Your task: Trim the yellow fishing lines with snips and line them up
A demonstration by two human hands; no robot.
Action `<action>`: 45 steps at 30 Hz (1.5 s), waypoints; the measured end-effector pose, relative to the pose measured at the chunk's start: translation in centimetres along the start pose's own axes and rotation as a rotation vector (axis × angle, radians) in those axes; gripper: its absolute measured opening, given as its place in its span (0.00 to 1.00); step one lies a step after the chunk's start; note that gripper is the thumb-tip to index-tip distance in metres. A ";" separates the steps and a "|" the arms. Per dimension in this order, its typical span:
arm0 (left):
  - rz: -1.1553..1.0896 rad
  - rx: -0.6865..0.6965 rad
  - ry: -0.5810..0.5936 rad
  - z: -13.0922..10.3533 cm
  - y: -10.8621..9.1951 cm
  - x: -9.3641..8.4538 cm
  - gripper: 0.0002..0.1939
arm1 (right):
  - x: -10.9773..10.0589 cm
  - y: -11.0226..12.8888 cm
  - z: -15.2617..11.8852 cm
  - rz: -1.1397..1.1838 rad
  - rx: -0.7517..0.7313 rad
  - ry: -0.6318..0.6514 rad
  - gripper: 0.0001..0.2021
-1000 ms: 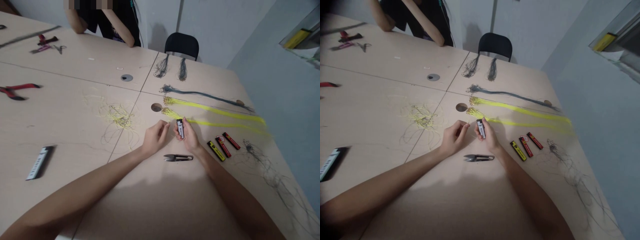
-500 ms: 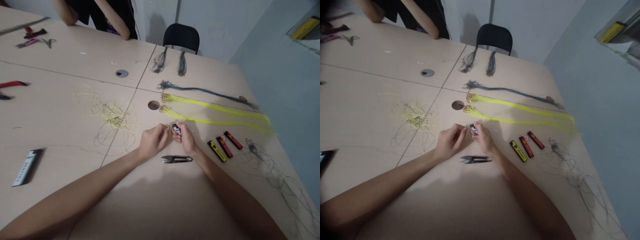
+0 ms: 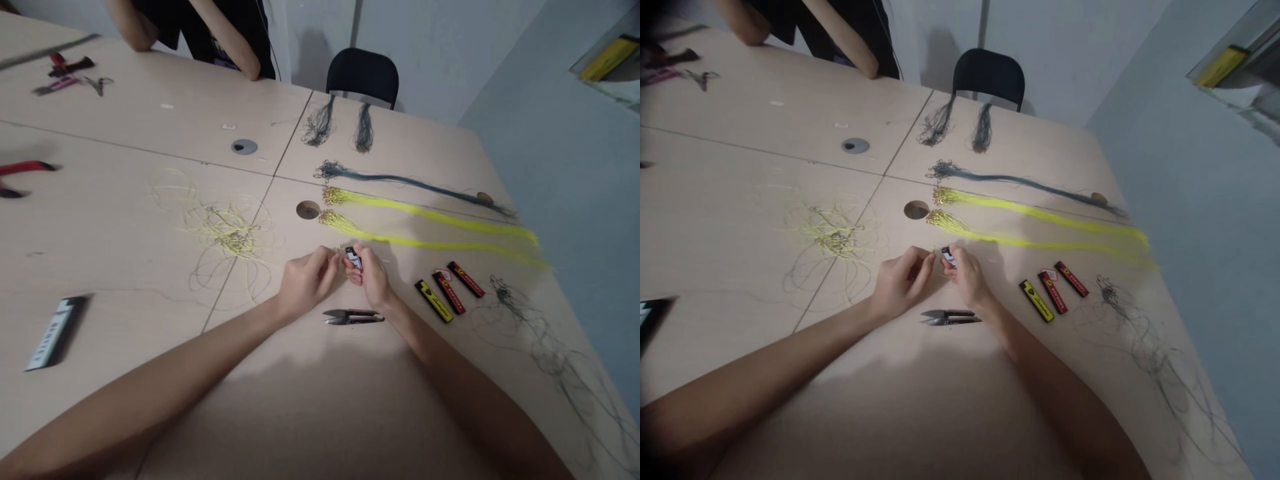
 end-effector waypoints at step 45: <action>0.060 -0.021 -0.014 0.0 0.1 0.0 0.09 | -0.4 -0.2 0.1 -0.017 -0.040 -0.069 0.22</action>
Point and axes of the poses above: each hand's wrist, its own z-axis towards the middle knuckle, its own x-axis out of the palm, y = z × x, the point moved 7 cm from there along z, towards the middle knuckle, and after that the axes turned 15 degrees about -y, right-handed, at the moved point
